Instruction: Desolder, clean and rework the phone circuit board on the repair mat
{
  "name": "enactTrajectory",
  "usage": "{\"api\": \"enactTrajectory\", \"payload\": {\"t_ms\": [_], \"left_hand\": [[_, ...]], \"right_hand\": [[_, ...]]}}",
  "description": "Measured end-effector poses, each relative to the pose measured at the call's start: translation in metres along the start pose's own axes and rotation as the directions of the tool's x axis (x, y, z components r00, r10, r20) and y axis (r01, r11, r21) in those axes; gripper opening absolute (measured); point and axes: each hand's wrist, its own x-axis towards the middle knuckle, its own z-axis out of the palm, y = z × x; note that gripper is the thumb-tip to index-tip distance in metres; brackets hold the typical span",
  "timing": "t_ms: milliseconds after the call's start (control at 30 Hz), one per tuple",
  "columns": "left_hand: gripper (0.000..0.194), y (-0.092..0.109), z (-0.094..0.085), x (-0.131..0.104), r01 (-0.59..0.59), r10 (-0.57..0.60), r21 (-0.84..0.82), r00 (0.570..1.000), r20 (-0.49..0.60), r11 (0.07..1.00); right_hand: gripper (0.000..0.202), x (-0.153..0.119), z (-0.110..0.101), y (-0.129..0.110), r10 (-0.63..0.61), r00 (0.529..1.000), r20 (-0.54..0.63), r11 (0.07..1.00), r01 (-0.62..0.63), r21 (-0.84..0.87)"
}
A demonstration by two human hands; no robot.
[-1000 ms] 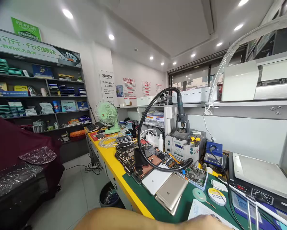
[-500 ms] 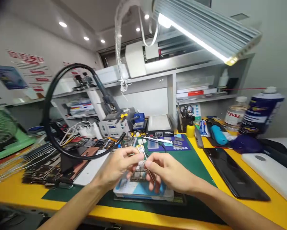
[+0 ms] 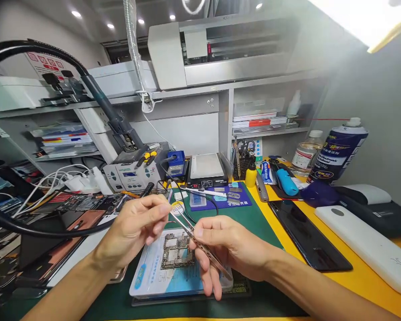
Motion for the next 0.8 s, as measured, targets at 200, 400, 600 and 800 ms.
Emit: {"api": "enactTrajectory", "payload": {"t_ms": [200,400,600,800], "left_hand": [[0.065,-0.008,-0.012,0.012,0.034,-0.039,-0.064,0.995,-0.086,0.997],[0.075,-0.025,-0.003,-0.001,0.198,-0.199,0.023,0.972,0.127,0.980],[0.077,-0.036,0.007,-0.010,0.237,-0.245,0.065,0.956,0.160,0.969],[0.074,-0.036,0.013,-0.009,0.226,-0.239,0.103,0.962,0.132,0.969]], "right_hand": [[0.041,-0.002,-0.002,-0.004,0.035,0.999,-0.034,0.997,-0.033,0.065],[0.026,-0.003,-0.009,-0.009,0.102,0.994,-0.033,0.969,-0.092,0.231],[0.040,-0.005,-0.005,-0.015,0.237,0.971,-0.010,0.930,-0.224,0.292],[0.049,-0.003,-0.009,-0.008,0.199,0.976,0.091,0.925,-0.217,0.311]]}}
